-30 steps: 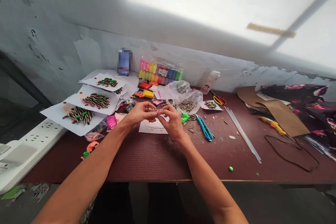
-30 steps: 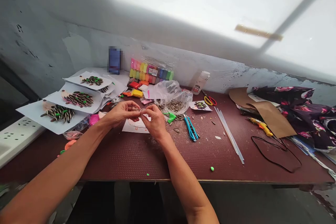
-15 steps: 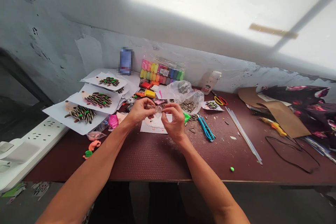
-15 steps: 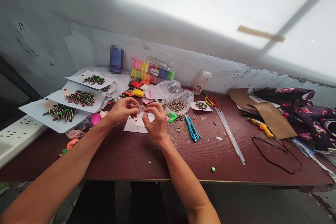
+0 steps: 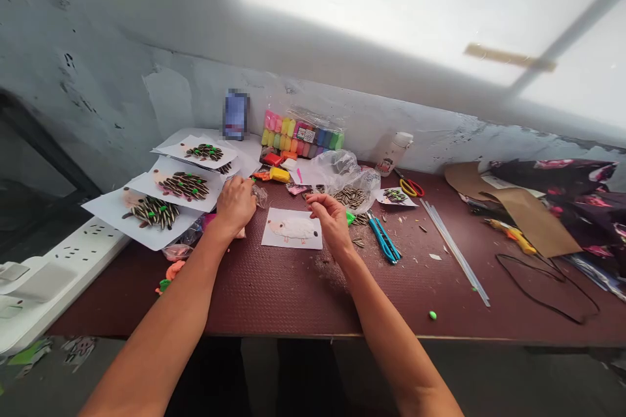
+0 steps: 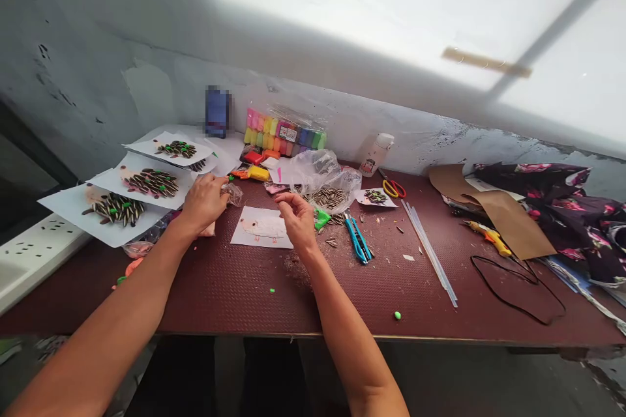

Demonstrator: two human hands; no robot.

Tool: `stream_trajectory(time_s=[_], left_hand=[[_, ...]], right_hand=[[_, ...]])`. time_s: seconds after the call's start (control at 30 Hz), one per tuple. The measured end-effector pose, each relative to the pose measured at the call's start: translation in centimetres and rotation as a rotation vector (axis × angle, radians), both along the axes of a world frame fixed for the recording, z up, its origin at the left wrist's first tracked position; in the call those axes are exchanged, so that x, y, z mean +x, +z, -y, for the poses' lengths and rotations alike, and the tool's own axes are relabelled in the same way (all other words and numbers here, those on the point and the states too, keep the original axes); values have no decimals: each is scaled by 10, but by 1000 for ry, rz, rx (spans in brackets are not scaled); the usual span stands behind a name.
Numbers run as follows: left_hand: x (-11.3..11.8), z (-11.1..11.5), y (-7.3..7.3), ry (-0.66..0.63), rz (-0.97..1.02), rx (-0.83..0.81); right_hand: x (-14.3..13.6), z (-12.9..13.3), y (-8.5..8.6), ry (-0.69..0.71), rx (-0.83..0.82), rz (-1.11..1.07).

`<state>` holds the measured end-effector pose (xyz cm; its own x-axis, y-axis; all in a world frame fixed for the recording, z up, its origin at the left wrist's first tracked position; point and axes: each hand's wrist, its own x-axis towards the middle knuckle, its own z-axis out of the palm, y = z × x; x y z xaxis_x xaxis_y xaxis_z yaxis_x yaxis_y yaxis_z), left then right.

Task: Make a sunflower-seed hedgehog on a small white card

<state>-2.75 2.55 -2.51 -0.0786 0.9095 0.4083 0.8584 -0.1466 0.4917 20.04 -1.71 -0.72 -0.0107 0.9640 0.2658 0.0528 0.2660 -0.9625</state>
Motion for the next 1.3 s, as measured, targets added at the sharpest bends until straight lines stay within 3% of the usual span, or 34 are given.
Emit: stream_trajectory(time_s=[0.1, 0.17, 0.3, 0.4, 0.73, 0.97, 1.3], left_hand=[[10, 5, 9, -70, 60, 93], [18, 10, 17, -178, 243, 49], [34, 19, 28, -612, 663, -463], [39, 25, 33, -774, 839, -685], [43, 31, 37, -741, 915, -694], [33, 25, 35, -592, 996, -625], [33, 26, 38, -648, 1024, -631]], right_hand=[[1, -2, -1, -1, 18, 39], [1, -2, -3, -4, 32, 51], [1, -4, -7, -7, 25, 62], [0, -4, -10, -26, 47, 119], [-2, -2, -13, -55, 75, 208], [2, -6, -10, 44, -29, 69], [1, 2, 3, 71, 26, 107]])
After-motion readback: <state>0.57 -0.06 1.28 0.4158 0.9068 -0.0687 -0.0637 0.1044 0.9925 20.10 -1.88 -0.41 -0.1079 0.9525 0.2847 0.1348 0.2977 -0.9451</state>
